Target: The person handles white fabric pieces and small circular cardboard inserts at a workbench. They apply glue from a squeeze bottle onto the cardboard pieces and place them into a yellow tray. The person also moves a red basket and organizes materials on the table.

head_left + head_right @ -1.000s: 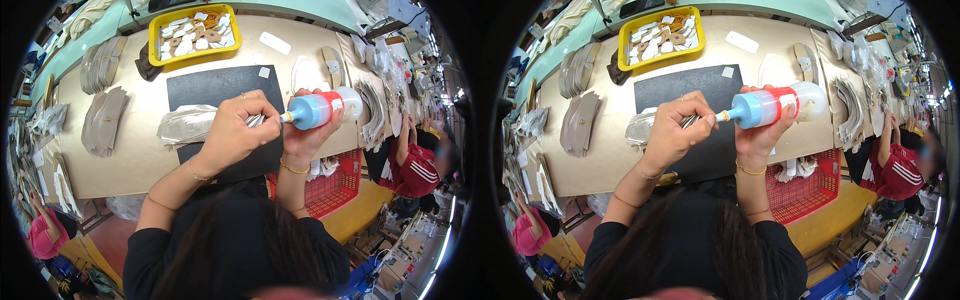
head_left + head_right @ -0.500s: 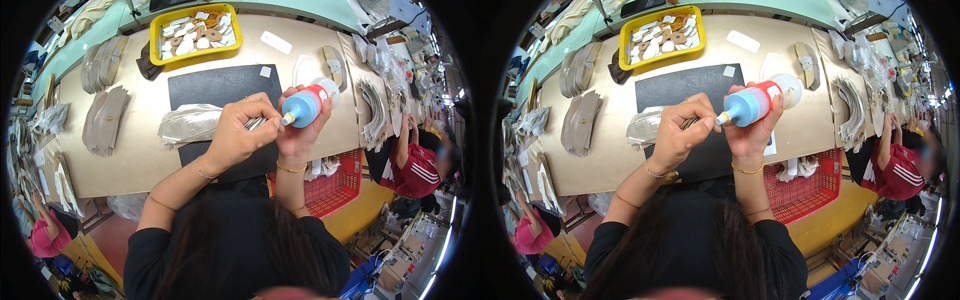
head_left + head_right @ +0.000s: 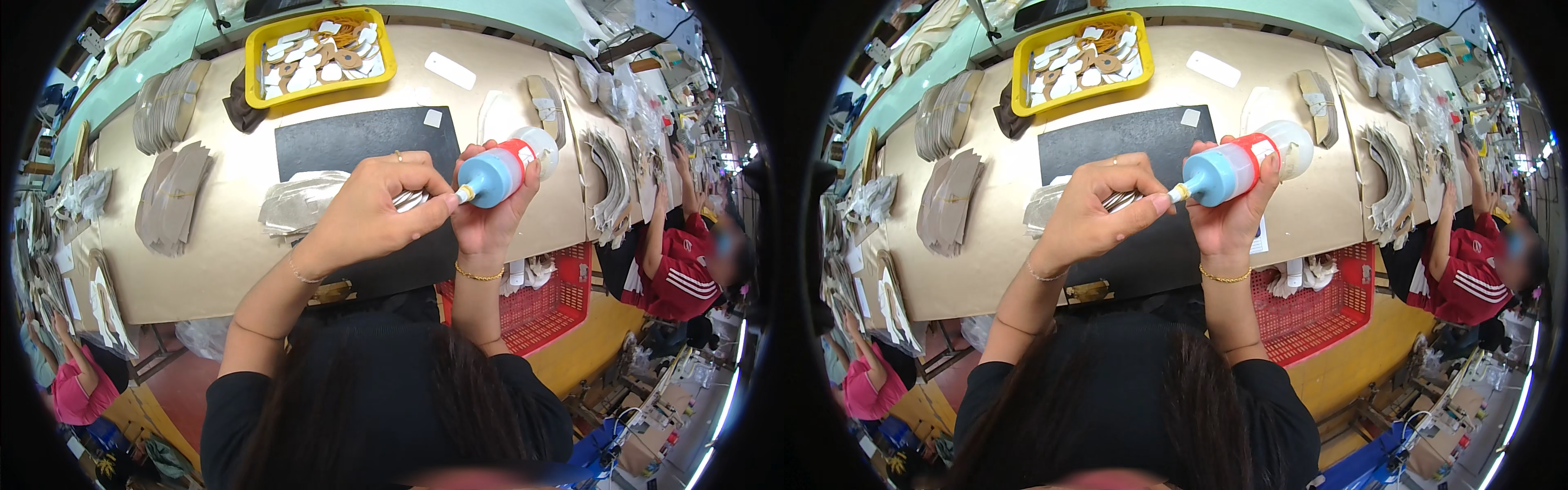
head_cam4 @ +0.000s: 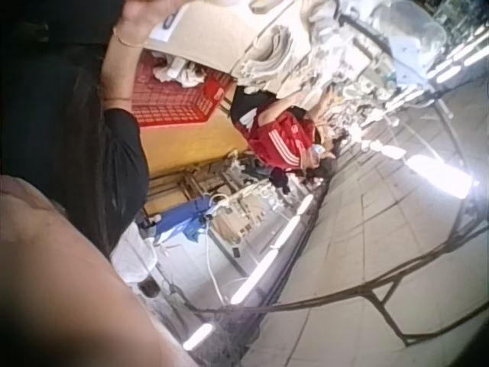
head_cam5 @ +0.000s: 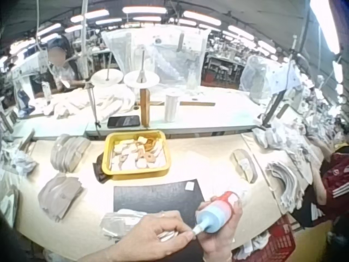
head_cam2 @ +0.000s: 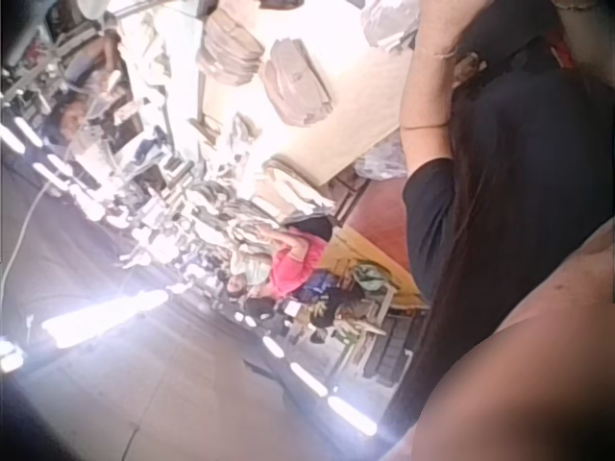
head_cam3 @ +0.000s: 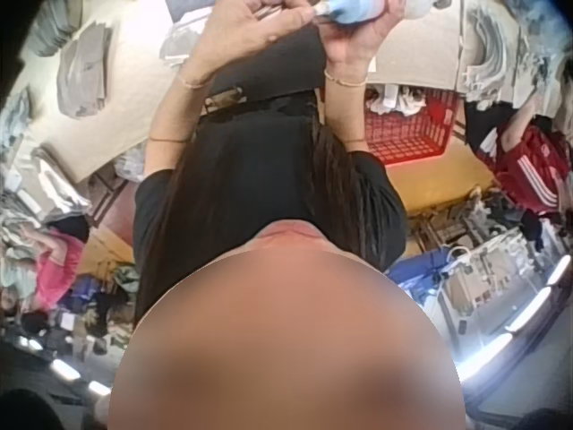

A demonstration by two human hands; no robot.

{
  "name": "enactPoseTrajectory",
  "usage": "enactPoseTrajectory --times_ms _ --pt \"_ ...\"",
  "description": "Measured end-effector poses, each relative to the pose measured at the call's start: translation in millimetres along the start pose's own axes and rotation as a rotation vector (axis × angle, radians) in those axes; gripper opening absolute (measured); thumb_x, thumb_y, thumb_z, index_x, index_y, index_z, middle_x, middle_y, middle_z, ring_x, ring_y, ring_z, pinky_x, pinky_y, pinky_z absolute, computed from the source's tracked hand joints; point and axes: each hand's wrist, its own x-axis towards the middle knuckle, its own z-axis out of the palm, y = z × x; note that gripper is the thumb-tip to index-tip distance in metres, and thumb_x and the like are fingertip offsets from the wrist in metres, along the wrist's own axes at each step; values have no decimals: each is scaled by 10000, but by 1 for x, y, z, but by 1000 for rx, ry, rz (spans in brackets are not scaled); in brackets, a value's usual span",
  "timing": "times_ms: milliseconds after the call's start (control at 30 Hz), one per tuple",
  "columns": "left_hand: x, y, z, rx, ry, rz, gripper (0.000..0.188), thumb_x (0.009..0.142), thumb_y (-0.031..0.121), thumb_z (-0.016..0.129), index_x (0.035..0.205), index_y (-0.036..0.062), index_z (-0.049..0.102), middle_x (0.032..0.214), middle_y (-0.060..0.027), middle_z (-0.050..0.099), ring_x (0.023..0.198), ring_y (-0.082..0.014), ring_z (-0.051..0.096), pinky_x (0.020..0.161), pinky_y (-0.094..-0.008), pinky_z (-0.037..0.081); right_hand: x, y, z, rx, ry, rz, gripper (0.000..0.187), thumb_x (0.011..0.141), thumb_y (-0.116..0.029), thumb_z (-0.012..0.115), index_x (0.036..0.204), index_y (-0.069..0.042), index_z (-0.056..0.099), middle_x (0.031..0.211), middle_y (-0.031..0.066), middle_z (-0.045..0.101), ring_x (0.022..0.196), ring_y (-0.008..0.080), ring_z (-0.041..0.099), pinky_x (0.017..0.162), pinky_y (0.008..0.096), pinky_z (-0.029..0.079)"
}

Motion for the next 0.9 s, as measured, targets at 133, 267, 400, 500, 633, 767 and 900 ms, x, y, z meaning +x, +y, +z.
enactPoseTrajectory --times_ms 133,267,400,500,633,767,900 --pt "0 1 1 192 63 66 105 766 96 638 730 -3 633 647 -58 524 560 -137 500 521 -276 382 -2 -4 -1 -108 8 16 558 831 -578 531 1061 -69 539 952 127 627 901 255 629 735 372 544" --pt "9 -1 8 336 214 205 37 665 10 631 635 12 610 606 -69 514 541 -186 524 516 -296 400 1 -2 0 -151 77 -25 580 837 -625 482 1052 -90 545 935 120 634 877 235 627 701 349 533" --pt "12 -7 19 337 306 284 31 640 -2 626 622 12 604 604 -41 502 521 -124 475 489 -260 350 0 -4 -3 -115 21 -81 536 844 -563 537 1061 -73 530 949 116 618 919 249 622 785 371 524" --pt "8 -17 21 289 346 290 33 640 -13 607 619 9 595 611 -36 499 535 -111 443 509 -251 327 -3 -8 -6 -133 16 -111 523 844 -541 557 1065 -68 525 935 117 615 922 256 621 802 378 521" --pt "4 -23 12 190 385 283 57 650 -16 586 600 5 570 610 -42 492 570 -123 446 540 -250 324 -4 -19 -9 -157 4 -181 525 846 -538 556 1071 -65 518 924 129 613 922 261 620 808 381 520" --pt "3 -12 10 216 234 329 78 667 3 593 596 16 567 601 -40 488 525 -135 444 517 -256 325 1 -37 -10 -62 49 -195 466 857 -507 563 1054 -86 531 970 72 626 959 245 631 791 315 527" --pt "-2 -6 32 472 -124 306 177 730 93 673 587 42 583 579 -50 472 451 -197 455 466 -303 363 7 -58 -10 51 86 -267 537 839 -550 552 1020 -44 548 966 147 619 915 254 627 727 336 557"
